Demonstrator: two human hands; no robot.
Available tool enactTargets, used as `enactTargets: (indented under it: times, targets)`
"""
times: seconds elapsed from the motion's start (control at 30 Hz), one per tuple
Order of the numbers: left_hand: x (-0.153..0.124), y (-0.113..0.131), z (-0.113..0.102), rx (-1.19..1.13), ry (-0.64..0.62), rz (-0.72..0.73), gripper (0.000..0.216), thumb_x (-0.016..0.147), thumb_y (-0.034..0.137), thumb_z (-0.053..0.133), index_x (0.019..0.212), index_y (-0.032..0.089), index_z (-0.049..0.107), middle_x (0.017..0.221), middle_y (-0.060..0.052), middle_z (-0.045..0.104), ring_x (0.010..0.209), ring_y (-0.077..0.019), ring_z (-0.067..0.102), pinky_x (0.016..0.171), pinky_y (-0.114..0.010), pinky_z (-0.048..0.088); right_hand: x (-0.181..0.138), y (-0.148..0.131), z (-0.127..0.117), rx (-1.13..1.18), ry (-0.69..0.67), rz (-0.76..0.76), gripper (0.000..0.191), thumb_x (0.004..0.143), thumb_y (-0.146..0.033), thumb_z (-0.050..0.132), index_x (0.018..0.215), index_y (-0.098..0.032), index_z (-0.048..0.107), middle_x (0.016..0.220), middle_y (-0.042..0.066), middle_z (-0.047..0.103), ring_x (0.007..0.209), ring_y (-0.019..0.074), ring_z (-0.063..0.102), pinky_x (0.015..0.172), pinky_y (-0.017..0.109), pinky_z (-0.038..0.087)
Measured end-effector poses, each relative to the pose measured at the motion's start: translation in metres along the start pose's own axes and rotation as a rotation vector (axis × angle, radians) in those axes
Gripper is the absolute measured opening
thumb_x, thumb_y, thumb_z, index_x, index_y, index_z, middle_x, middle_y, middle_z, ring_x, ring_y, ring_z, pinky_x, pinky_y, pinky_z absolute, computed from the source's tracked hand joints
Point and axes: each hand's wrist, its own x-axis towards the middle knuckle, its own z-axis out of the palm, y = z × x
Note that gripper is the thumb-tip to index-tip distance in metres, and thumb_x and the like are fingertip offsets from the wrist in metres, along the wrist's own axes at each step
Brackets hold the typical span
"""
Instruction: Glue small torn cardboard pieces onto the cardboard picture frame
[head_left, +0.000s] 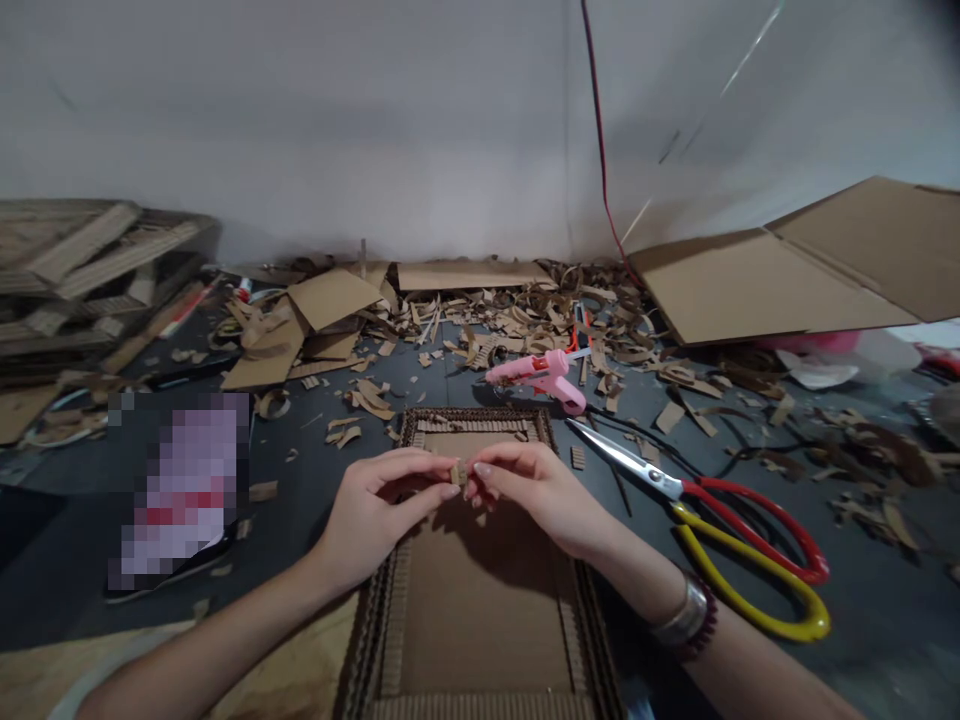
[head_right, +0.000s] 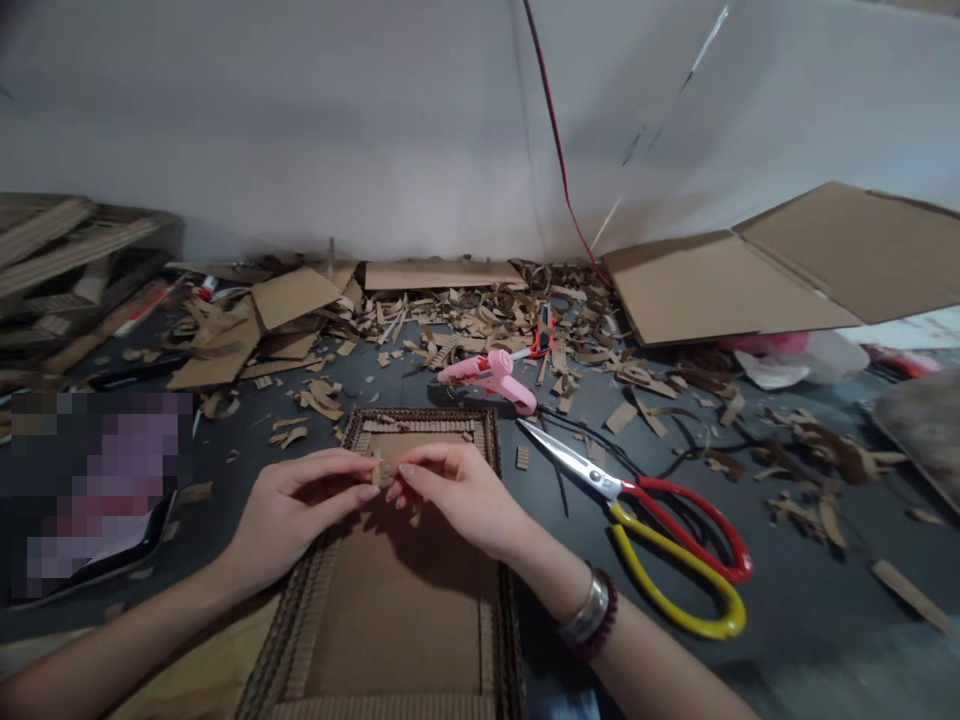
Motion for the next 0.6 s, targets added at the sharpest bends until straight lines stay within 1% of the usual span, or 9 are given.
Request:
enactTargets:
  times: [0.3,0.43,0.6]
  targets:
    - [-0.0002,0.0007,0.0002,-0.029,-0.006,0.016,0.012,0.065,0.014,0.067,0.075,0.017,0.072,0.075,-0.005,0.072,0.067,-0.0160,0.066,0.063,-0.022,0.054,0.0008,0.0074,-0.0010,0.073,-0.023,0.041,0.015,0.071,-0.031,0.063,0.074,-0.016,0.063,0.063,-0.002,0.060,0.056,0.0079,0.052,0.057,0.022,0.039]
    - [-0.0006,0.0011,0.0002,-0.022,-0.002,0.008,0.012,0.063,0.014,0.068,0.074,0.016,0.072,0.073,-0.005,0.071,0.066,-0.0158,0.065,0.062,-0.022,0.054,0.0003,0.0074,-0.0003,0.078,-0.017,0.035,0.016,0.069,-0.030,0.065,0.072,-0.015,0.063,0.059,-0.003,0.059,0.054,0.0080,0.051,0.056,0.023,0.039]
    - [-0.0003,-0.0005,0.0006,-0.026,-0.016,0.021,0.013,0.063,0.012,0.068,0.075,0.016,0.072,0.071,-0.004,0.069,0.064,-0.0139,0.064,0.060,-0.019,0.052,0.0006,0.0069,-0.0005,0.098,-0.023,0.040,0.018,0.068,-0.032,0.067,0.070,-0.015,0.063,0.059,-0.003,0.059,0.053,0.0075,0.050,0.055,0.022,0.039]
